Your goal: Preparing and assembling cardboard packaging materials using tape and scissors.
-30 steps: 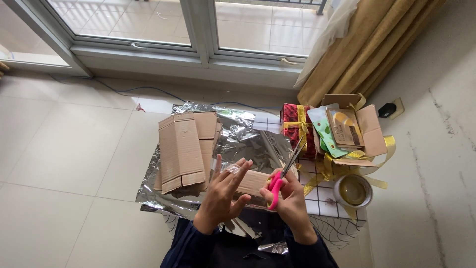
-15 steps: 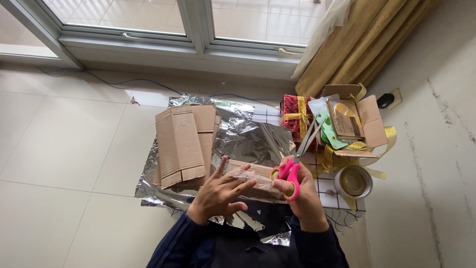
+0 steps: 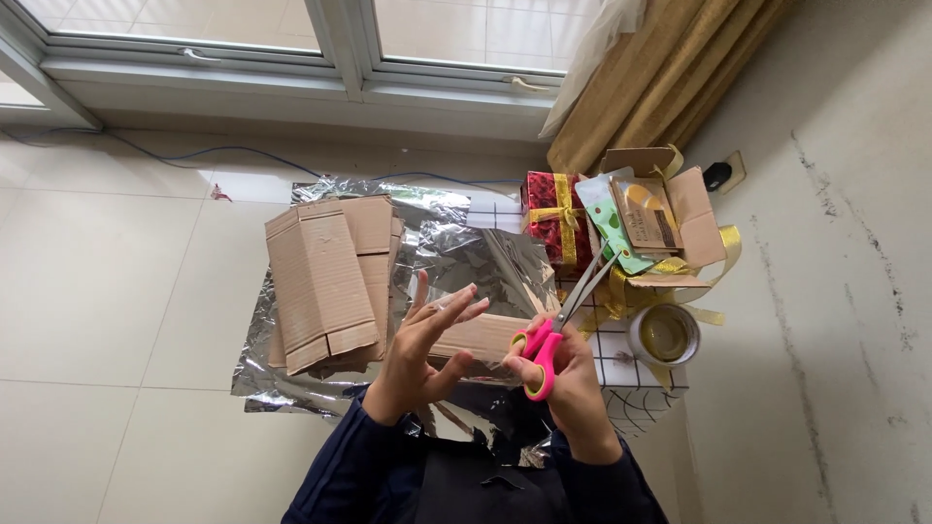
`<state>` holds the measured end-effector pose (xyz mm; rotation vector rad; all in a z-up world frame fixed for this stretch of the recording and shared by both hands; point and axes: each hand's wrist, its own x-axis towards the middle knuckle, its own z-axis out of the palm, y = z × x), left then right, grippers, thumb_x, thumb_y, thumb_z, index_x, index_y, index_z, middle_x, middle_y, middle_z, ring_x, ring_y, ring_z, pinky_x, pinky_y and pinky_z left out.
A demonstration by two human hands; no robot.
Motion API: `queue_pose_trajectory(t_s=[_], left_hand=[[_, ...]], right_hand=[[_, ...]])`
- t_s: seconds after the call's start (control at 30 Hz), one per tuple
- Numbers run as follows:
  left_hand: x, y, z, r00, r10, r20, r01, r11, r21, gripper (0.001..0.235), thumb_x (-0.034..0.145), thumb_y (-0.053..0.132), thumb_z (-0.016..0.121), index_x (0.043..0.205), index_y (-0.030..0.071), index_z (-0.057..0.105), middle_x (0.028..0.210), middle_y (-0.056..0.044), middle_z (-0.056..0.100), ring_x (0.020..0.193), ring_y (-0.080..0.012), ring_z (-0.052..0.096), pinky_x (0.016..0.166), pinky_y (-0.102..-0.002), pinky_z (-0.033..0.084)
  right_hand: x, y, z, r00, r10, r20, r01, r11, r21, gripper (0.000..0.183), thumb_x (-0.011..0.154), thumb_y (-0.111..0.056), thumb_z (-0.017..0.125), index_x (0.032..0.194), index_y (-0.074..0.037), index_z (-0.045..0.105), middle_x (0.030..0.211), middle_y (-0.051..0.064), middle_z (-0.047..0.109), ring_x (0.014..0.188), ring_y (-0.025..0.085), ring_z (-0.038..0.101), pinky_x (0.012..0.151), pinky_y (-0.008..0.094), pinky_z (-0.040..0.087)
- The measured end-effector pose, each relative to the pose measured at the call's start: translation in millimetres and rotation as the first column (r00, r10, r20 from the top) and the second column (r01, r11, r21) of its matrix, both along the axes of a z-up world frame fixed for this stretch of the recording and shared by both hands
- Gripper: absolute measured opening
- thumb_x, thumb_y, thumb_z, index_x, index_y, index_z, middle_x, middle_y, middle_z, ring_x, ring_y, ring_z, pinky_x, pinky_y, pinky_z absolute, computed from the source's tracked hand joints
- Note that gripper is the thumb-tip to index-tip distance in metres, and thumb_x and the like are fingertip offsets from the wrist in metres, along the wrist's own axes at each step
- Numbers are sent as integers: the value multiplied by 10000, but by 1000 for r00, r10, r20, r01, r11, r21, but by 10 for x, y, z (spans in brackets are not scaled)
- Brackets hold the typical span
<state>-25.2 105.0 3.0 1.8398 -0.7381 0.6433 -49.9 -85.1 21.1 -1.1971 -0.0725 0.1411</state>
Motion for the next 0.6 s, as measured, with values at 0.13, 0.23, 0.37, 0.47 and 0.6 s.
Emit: queue_pose_trajectory(t_s=[0.13,0.23,0.37,0.47,0.6], left_hand=[[55,-16,40,999,-4,-37,5,1000,14,507,822,208,524,1287,23,444,1094,-69,687,1043,-181,656,1197,-465,120],[89,-41,11,1000,-15,-25,15,1000,10,607,779,125,627,1333,68,384,1096,-73,687,1165,-191,591,1199,-481,107],[108,-87,20,1000,-13,-17,13,1000,2,706,743,163,745,1339,85,374,1101,-66,685,1182,-197,578,1199,-479,108],[116,-103,-4,999,-32,-38,31,999,-9,739,737,129,756,1356,113,353,1110,-64,680,1170,-202,591,1200,-486,123],[105,-102,37,998,-45,-52,45,999,-3,713,746,126,740,1352,105,364,1115,-61,677,1121,-185,625,1200,-484,135]], right_hand=[[-15,10,33,1000,-11,-2,11,1000,5,362,695,58,706,983,-45,511,786,93,618,659,135,573,580,212,456],[-13,21,43,999,-16,42,18,999,-43,332,711,14,706,973,-51,513,776,63,614,626,107,561,554,194,461],[0,21,-1,999,-16,37,17,999,-29,346,722,30,698,999,-41,504,761,73,615,599,108,555,514,189,456],[5,14,-38,999,-20,25,21,1000,-15,346,728,38,693,1007,-39,503,757,76,619,591,106,552,506,186,447],[12,6,-46,1000,-10,20,11,999,-53,339,730,-7,709,1006,-40,515,753,63,620,573,95,552,484,182,447]])
